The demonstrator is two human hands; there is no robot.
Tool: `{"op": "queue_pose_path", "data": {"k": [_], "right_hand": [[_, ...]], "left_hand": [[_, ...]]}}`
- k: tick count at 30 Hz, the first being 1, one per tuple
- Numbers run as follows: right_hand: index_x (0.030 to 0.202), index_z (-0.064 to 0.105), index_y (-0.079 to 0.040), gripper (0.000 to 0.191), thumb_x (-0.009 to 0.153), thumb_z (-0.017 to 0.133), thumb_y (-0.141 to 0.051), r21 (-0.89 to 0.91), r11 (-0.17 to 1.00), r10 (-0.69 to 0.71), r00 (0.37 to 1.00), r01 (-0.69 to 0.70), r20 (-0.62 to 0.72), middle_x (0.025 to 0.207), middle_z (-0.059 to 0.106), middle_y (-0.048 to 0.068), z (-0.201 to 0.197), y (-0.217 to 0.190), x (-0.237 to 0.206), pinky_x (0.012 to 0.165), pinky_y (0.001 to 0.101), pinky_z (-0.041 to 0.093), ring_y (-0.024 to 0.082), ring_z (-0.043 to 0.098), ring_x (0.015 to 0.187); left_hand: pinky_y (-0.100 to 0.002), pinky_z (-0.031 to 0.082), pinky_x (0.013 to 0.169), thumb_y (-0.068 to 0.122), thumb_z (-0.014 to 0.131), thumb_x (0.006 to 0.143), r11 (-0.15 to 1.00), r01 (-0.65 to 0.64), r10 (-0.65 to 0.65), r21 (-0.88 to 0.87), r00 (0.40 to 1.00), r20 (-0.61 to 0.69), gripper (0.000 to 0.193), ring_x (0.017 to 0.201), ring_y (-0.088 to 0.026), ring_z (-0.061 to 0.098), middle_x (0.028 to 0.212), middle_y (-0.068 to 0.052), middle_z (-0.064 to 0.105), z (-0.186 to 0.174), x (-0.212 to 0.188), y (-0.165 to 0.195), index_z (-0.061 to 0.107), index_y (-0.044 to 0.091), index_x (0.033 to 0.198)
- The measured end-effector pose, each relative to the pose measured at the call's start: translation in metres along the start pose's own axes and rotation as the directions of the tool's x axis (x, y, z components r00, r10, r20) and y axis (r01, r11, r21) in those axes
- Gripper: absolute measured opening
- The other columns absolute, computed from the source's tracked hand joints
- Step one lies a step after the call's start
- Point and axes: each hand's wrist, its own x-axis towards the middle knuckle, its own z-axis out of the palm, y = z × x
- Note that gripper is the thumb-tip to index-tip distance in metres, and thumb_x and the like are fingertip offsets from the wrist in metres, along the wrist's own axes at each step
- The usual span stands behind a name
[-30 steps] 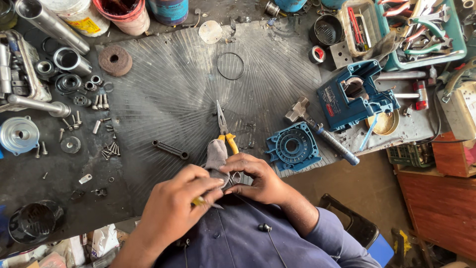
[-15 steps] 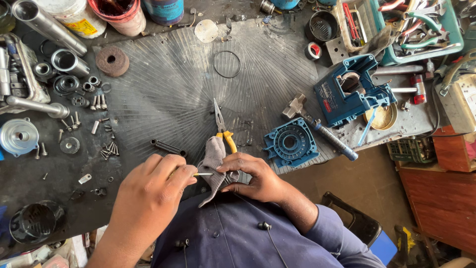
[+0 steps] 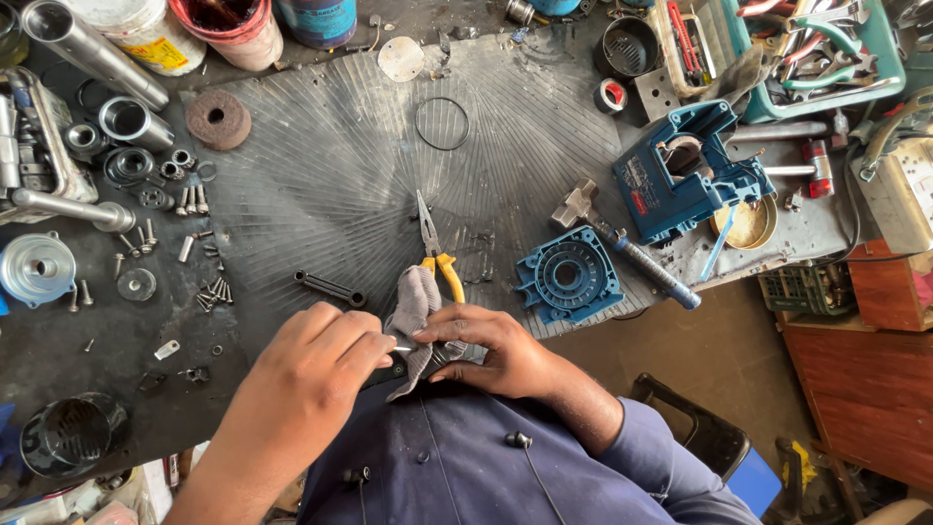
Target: The person wipes small metal parts with a cloth, then uses a screwdriver to work on a blue power tool, removing and refitting its internal rotor and housing components and handling screws on the workbench.
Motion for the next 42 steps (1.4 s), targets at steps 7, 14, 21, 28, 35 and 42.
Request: {"op": "queue_pose_path", "data": {"k": [7, 14, 21, 28, 35, 42], "right_hand": [[0.133, 0.064, -0.003, 0.058, 0.08, 0.088, -0.007, 0.075, 0.99, 0.118, 0.993, -0.115, -0.028, 0.124, 0.073, 0.012, 0.007, -0.002, 0.0, 0.095, 0.035, 0.06, 0.023, 0.074, 0.108], [0.133, 0.064, -0.003, 0.057, 0.08, 0.086, -0.004, 0.045, 0.986, 0.165, 0.986, -0.164, -0.034, 0.12, 0.075, 0.01, 0.008, -0.003, 0.0, 0.096, 0.035, 0.061, 0.022, 0.075, 0.11], [0.133, 0.064, -0.002, 0.055, 0.083, 0.086, -0.006, 0.007, 0.991, 0.135, 0.991, -0.135, 0.001, 0.127, 0.072, 0.012, 0.005, 0.006, -0.001, 0.095, 0.0353, 0.06, 0.02, 0.072, 0.11], [0.151, 0.046, -0.003, 0.07, 0.092, 0.082, -0.009, 0.59, 0.785, 0.263, 0.964, -0.189, -0.04, 0.135, 0.063, 0.013, 0.013, 0.026, -0.011, 0.102, 0.0371, 0.053, 0.019, 0.063, 0.12], [0.137, 0.051, 0.0, 0.051, 0.098, 0.078, -0.02, 0.915, 0.368, 0.32, 0.946, -0.168, 0.046, 0.127, 0.065, 0.018, 0.018, 0.047, -0.011, 0.094, 0.0438, 0.061, 0.029, 0.071, 0.107], [0.135, 0.052, 0.0, 0.051, 0.098, 0.076, -0.026, 0.93, 0.284, 0.382, 0.917, -0.234, 0.114, 0.125, 0.064, 0.019, 0.018, 0.051, -0.013, 0.093, 0.0435, 0.061, 0.03, 0.072, 0.104]], "left_hand": [[-0.037, 0.05, 0.084, 0.012, 0.067, 0.078, 0.998, -0.058, 0.057, 0.01, 0.996, 0.073, 0.018, 0.089, -0.024, 0.055, 0.093, -0.005, 0.058, 0.013, 0.007, 0.002, 0.062, 0.008, 0.095], [-0.036, 0.05, 0.081, 0.008, 0.065, 0.078, 0.997, -0.077, 0.078, -0.01, 0.987, 0.144, 0.013, 0.085, -0.024, 0.054, 0.087, -0.005, 0.055, 0.029, 0.011, -0.009, 0.061, 0.009, 0.09], [-0.04, 0.05, 0.086, 0.007, 0.065, 0.075, 0.988, -0.153, 0.153, 0.002, 0.988, 0.002, 0.023, 0.095, -0.021, 0.061, 0.097, 0.002, 0.069, 0.011, 0.015, -0.031, 0.071, 0.012, 0.098], [-0.029, 0.046, 0.078, 0.038, 0.077, 0.077, 0.859, 0.212, -0.286, -0.467, 0.954, -0.092, 0.042, 0.084, -0.016, 0.057, 0.086, -0.002, 0.058, 0.034, -0.005, -0.039, 0.073, 0.009, 0.107], [-0.023, 0.048, 0.072, 0.022, 0.077, 0.095, 0.464, 0.298, -0.518, -0.834, 0.855, 0.018, 0.021, 0.083, -0.007, 0.059, 0.093, 0.0, 0.065, 0.095, -0.024, -0.021, 0.071, 0.003, 0.094], [-0.02, 0.042, 0.066, 0.023, 0.066, 0.102, 0.189, 0.325, -0.636, -0.927, 0.76, 0.137, 0.02, 0.075, -0.003, 0.051, 0.087, 0.003, 0.061, 0.113, -0.031, -0.026, 0.069, 0.003, 0.106]]}}
